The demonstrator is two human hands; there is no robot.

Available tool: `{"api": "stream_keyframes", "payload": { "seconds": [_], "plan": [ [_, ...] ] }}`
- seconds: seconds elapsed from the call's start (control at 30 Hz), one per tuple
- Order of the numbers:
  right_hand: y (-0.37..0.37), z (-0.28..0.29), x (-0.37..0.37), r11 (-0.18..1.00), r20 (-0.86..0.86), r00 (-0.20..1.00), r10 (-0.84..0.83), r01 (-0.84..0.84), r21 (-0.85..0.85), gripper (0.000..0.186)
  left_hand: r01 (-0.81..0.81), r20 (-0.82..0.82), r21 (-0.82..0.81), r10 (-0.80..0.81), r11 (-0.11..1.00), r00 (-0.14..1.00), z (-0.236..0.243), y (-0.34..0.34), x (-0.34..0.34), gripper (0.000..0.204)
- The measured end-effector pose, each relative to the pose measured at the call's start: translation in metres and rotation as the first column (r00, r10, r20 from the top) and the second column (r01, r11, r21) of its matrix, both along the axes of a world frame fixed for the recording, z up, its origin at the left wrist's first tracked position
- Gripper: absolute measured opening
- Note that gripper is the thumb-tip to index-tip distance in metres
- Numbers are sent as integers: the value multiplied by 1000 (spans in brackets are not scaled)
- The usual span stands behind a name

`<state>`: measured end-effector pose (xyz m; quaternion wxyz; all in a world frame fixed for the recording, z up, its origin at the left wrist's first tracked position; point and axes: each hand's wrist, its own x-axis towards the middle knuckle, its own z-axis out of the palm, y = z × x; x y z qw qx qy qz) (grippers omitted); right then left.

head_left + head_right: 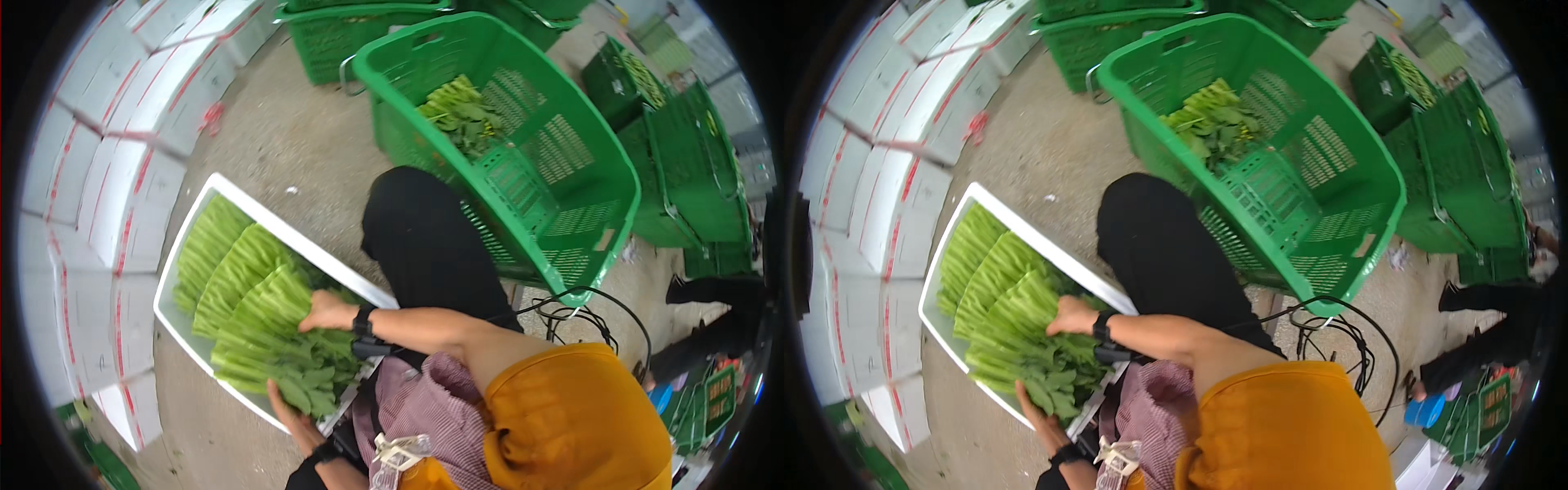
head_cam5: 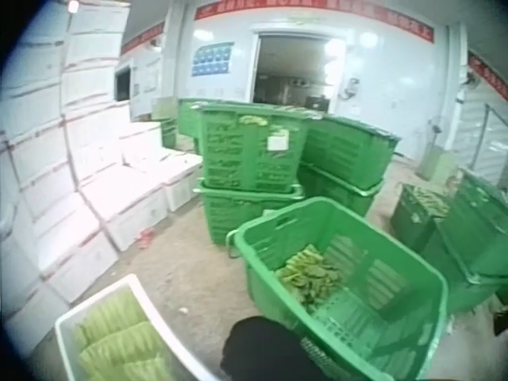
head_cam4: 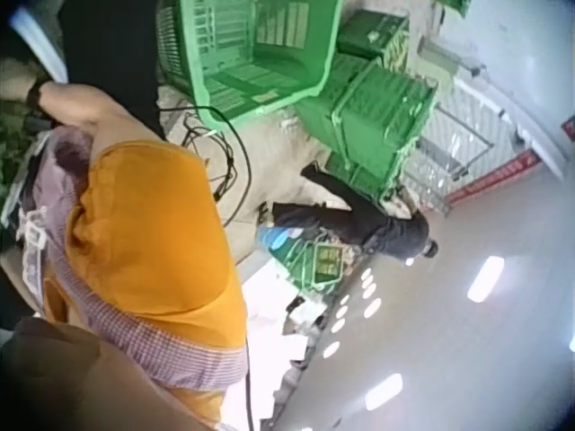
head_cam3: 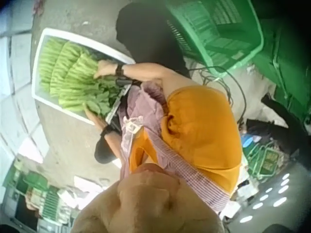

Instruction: Sort and pack leafy green vegetables from a white styrofoam container into a green plastic crate.

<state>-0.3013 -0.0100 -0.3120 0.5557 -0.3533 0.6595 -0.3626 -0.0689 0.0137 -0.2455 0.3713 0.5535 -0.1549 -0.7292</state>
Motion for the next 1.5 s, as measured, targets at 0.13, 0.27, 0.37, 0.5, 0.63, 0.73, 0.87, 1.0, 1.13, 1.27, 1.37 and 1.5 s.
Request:
{"api": "stream_keyframes", "payload": {
  "seconds": [0.13,0.27,0.37,0.5,0.63,0.73,0.87,1.0,1.13,1.27,1.37,1.5],
  "plan": [
    [2,59,-13,991,246,969,-14,47,-126,44,87,-36,-169,-95,982,995,47,2,4,73],
    [-3,111,-28,984,307,952,-14,68,-164,40,106,6,-277,-109,955,994,117,3,-20,73],
    [-2,180,-66,941,476,879,34,132,-311,44,91,45,-378,-81,921,996,159,-10,-49,71],
    [-2,227,-137,861,570,821,35,265,-434,45,158,-3,-444,-177,882,984,206,-41,-110,67],
    [26,282,-227,810,537,843,-6,320,-492,40,270,-63,-495,-344,826,937,254,-56,-199,59],
    [78,318,-306,817,368,923,-113,297,-494,36,395,-189,-525,-556,754,810,273,-54,-274,54],
    [152,334,-381,785,377,863,-336,478,-394,35,516,-123,-555,-678,652,725,273,-13,-388,49],
    [236,307,-436,744,324,806,-495,586,-321,43,620,-123,-602,-826,503,550,238,43,-475,53],
    [303,247,-468,696,341,720,-605,686,-214,52,643,-275,-520,-823,561,496,186,88,-517,70],
    [345,196,-481,698,279,694,-663,708,-104,56,721,-306,-380,-814,580,494,137,121,-541,70],
    [334,182,-484,667,377,616,-691,745,6,57,722,-314,-365,-808,587,498,114,127,-552,76],
    [319,163,-514,738,343,694,-633,675,-4,58,693,-296,-323,-764,645,573,91,122,-572,78]
  ]
}}
